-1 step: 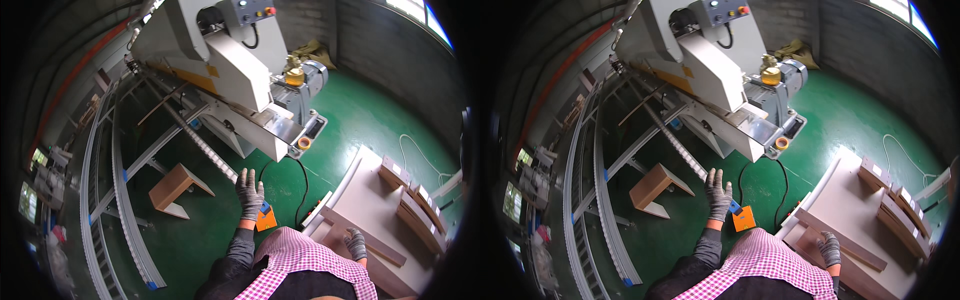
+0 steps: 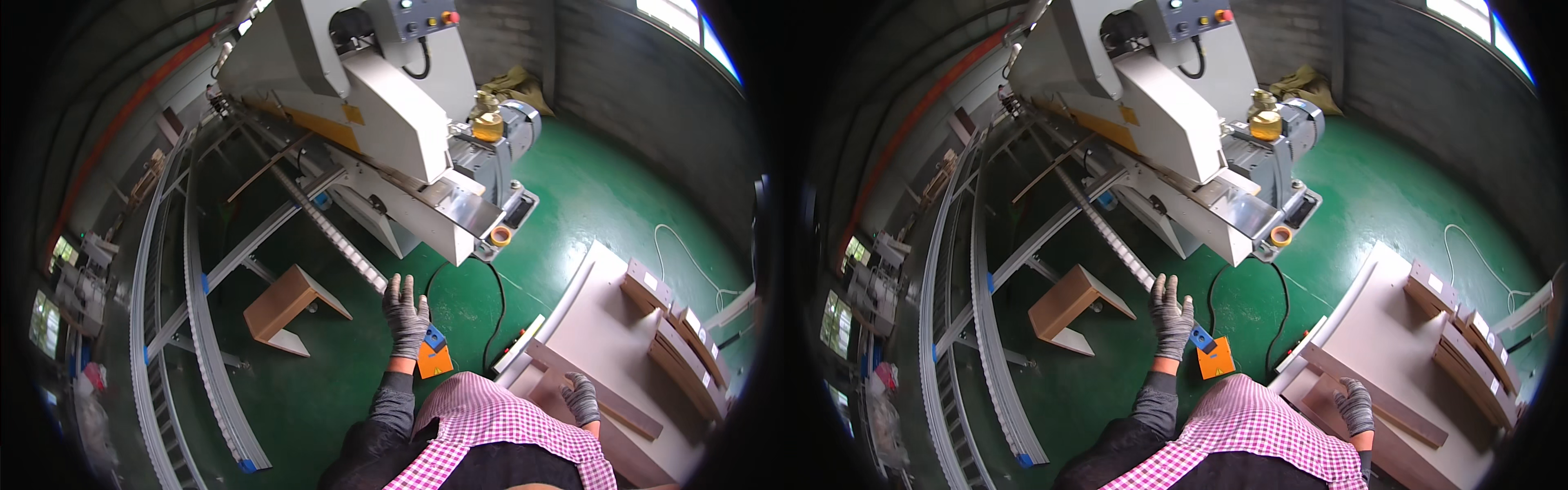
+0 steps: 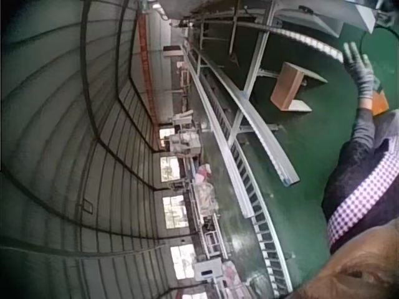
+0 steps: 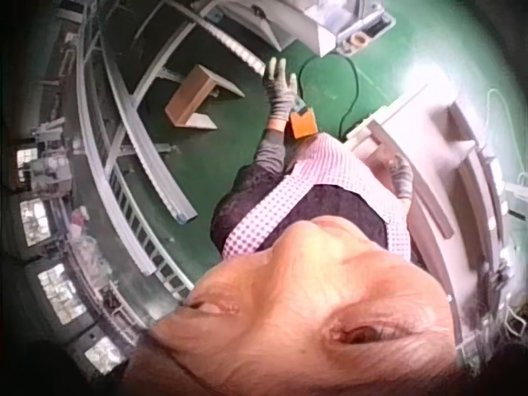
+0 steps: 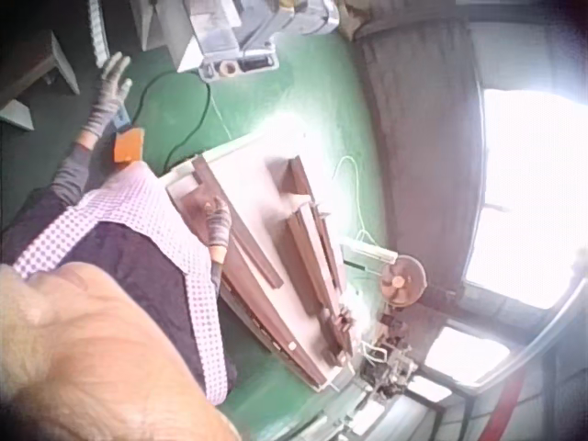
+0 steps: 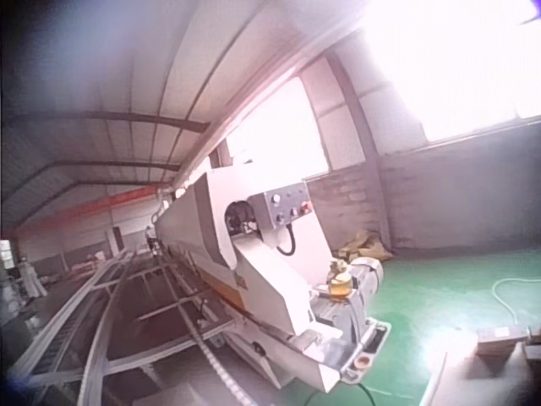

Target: The person takes wooden boards from a table and feeds them one at a time into an edge banding machine in a workshop.

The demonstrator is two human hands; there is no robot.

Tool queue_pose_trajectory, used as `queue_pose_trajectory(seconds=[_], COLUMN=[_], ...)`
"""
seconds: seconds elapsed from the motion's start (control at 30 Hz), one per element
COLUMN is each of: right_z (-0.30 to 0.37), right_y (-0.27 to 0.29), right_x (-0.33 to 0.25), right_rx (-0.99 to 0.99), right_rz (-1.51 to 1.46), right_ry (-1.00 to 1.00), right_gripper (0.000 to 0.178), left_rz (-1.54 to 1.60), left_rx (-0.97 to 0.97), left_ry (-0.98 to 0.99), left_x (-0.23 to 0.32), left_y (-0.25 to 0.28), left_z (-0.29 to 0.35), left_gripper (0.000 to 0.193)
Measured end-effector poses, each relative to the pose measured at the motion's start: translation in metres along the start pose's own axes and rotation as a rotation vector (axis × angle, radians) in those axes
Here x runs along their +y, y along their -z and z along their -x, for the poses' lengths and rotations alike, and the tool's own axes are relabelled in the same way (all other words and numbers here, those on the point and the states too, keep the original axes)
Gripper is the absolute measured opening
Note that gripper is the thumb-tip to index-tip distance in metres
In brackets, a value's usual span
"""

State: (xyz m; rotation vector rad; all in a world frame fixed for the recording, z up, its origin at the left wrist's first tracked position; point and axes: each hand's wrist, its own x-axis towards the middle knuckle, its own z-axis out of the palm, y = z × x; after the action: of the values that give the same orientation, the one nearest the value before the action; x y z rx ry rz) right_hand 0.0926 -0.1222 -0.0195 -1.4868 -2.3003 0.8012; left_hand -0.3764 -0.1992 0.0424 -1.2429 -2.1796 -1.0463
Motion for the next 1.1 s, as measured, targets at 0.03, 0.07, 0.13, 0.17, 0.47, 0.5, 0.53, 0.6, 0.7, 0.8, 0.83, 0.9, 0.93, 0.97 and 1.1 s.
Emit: queue_pose_trajectory(seconds=[0.03,0.07,0.13,0.17,0.47,0.5,0.53,0.6,0.7,0.8,0.83,0.9,0.93,0.97,1.1], right_z=[-0.015,-0.026,-0.046,-0.055,-0.094,-0.095,-0.100,-0.098,-0.097,-0.091,-0.090,-0.086,-0.084,-0.083,-0.082], right_y=[0.000,0.002,-0.003,-0.004,-0.030,-0.033,-0.041,-0.041,-0.041,-0.040,-0.039,-0.040,-0.041,-0.041,-0.045], right_x=[-0.014,-0.029,-0.043,-0.057,-0.137,-0.137,-0.129,-0.130,-0.126,-0.134,-0.135,-0.136,-0.140,-0.146,-0.156], right_rx=[-0.025,-0.052,-0.074,-0.110,-0.297,-0.318,-0.326,-0.321,-0.313,-0.301,-0.307,-0.318,-0.308,-0.300,-0.300], right_rz=[0.012,0.019,0.073,0.050,0.003,0.037,0.060,0.080,0.104,0.091,0.096,0.107,0.103,0.100,0.096], right_ry=[0.013,0.013,0.068,0.085,0.142,0.122,0.136,0.109,0.079,0.006,0.000,-0.020,-0.016,-0.011,-0.027], right_gripper=[0.037,0.037,0.037,0.037,0.039,0.039,0.040,0.040,0.042,0.044,0.043,0.043,0.043,0.043,0.043], left_rz=[-0.009,0.012,-0.027,-0.028,-0.019,-0.003,-0.019,-0.015,-0.024,-0.120,-0.142,-0.187,-0.216,-0.245,-0.341], left_rx=[0.015,0.017,0.004,0.006,-0.036,-0.032,-0.041,-0.025,-0.037,-0.110,-0.139,-0.194,-0.219,-0.243,-0.391], left_ry=[0.030,0.062,0.123,0.146,0.225,0.228,0.228,0.185,0.171,0.209,0.224,0.253,0.270,0.288,0.347], left_x=[-0.017,-0.029,-0.051,-0.067,-0.141,-0.149,-0.159,-0.171,-0.190,-0.205,-0.210,-0.217,-0.222,-0.228,-0.245], left_y=[0.001,0.003,0.008,0.010,-0.003,-0.007,-0.008,-0.013,-0.024,-0.033,-0.036,-0.044,-0.047,-0.050,-0.059], left_z=[-0.005,-0.008,-0.014,-0.015,-0.057,-0.063,-0.069,-0.084,-0.102,-0.116,-0.122,-0.133,-0.137,-0.141,-0.159], left_gripper=[0.060,0.063,0.064,0.065,0.076,0.077,0.079,0.080,0.084,0.089,0.091,0.093,0.094,0.095,0.098])
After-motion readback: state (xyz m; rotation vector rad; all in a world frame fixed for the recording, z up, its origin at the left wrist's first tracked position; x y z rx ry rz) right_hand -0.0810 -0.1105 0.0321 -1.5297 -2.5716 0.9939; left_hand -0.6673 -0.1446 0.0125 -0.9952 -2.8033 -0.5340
